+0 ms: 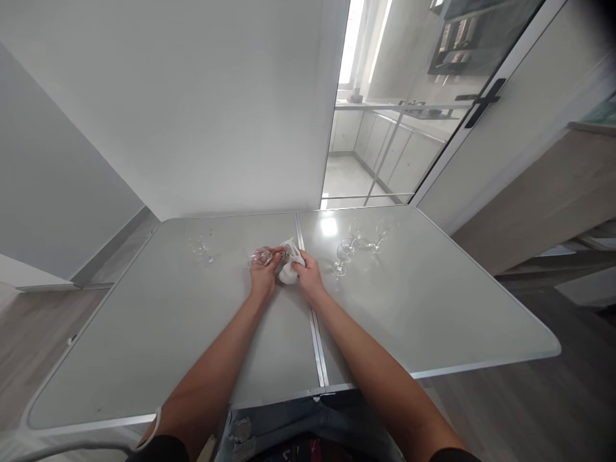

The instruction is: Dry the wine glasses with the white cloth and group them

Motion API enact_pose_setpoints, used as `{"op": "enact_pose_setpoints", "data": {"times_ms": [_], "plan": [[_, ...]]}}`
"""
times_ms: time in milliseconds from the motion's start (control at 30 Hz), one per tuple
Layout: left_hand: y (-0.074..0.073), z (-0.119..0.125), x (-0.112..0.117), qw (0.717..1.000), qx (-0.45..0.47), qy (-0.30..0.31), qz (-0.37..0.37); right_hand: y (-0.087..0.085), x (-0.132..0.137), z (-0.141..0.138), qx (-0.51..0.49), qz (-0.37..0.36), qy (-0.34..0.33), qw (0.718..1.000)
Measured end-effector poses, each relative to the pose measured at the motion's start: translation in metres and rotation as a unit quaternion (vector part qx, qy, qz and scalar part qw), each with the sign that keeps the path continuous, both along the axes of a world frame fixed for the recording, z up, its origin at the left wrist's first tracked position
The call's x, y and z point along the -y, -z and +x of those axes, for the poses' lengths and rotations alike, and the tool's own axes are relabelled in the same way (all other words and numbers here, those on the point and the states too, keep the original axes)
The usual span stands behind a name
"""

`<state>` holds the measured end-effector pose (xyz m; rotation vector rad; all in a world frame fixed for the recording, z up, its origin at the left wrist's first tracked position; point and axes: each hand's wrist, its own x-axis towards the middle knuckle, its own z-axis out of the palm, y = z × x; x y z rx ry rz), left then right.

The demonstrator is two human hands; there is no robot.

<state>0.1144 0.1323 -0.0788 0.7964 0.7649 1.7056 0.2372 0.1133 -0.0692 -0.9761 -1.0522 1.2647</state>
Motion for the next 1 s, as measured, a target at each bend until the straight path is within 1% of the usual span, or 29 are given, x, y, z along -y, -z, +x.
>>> {"op": "enact_pose_setpoints", "data": {"times_ms": [100, 167, 233, 300, 367, 433, 500, 533, 600, 633, 733, 800, 867, 933, 1000], "plan": [[0.0, -0.0031, -0.0022, 1.0, 0.007, -0.029, -0.002, -0.0001, 0.0012, -0.0004, 0.005, -0.018, -0.03, 0.999], [-0.0002, -0.0036, -0.0024, 1.0, 0.009, -0.025, -0.007, 0.0, 0.0015, -0.0007, -0.007, -0.021, -0.019, 1.0], [-0.0004, -0.0028, -0.0016, 1.0, 0.011, -0.004, -0.01, -0.0002, 0.0015, -0.0008, -0.016, -0.016, -0.005, 1.0], [-0.0007, -0.0019, -0.0006, 1.0, 0.013, 0.006, -0.008, -0.0001, 0.0013, -0.0009, -0.012, -0.007, -0.018, 1.0], [-0.0012, -0.0015, -0.0001, 1.0, 0.016, -0.008, -0.003, 0.0003, 0.0011, -0.0007, 0.006, 0.0, -0.036, 0.999], [-0.0013, -0.0014, 0.0, 1.0, 0.017, -0.025, 0.001, 0.0007, 0.0007, -0.0001, 0.02, 0.002, -0.018, 1.0], [-0.0008, -0.001, 0.0002, 1.0, 0.015, -0.016, -0.001, 0.0007, 0.0002, 0.0007, 0.019, -0.002, 0.011, 1.0], [-0.0005, -0.0007, 0.0003, 1.0, 0.012, -0.005, -0.003, 0.0007, 0.0, 0.0011, 0.016, -0.004, 0.015, 1.0], [0.0, -0.0006, 0.0006, 1.0, 0.007, 0.009, -0.005, 0.0005, -0.0001, 0.0016, 0.019, -0.009, 0.001, 1.0], [0.0001, -0.0008, 0.0006, 1.0, 0.007, 0.005, -0.004, 0.0004, -0.0001, 0.0017, 0.027, -0.007, -0.007, 1.0], [-0.0002, -0.002, 0.0001, 1.0, 0.012, -0.01, -0.006, 0.0005, 0.0001, 0.0023, 0.035, 0.012, 0.009, 0.999], [-0.0002, -0.0025, -0.0005, 1.0, 0.012, 0.004, -0.014, 0.0008, -0.0001, 0.003, 0.027, 0.02, 0.014, 0.999], [0.0002, -0.0026, -0.0011, 1.0, 0.01, 0.017, -0.017, 0.0015, -0.0006, 0.0036, 0.033, 0.018, 0.003, 0.999], [0.0009, -0.0026, -0.0018, 1.0, 0.011, 0.003, -0.014, 0.0025, -0.0013, 0.0039, 0.044, 0.017, -0.004, 0.999], [0.0013, -0.0026, -0.0024, 1.0, 0.014, -0.01, -0.01, 0.0035, -0.0021, 0.0033, 0.032, 0.022, 0.004, 0.999]]}}
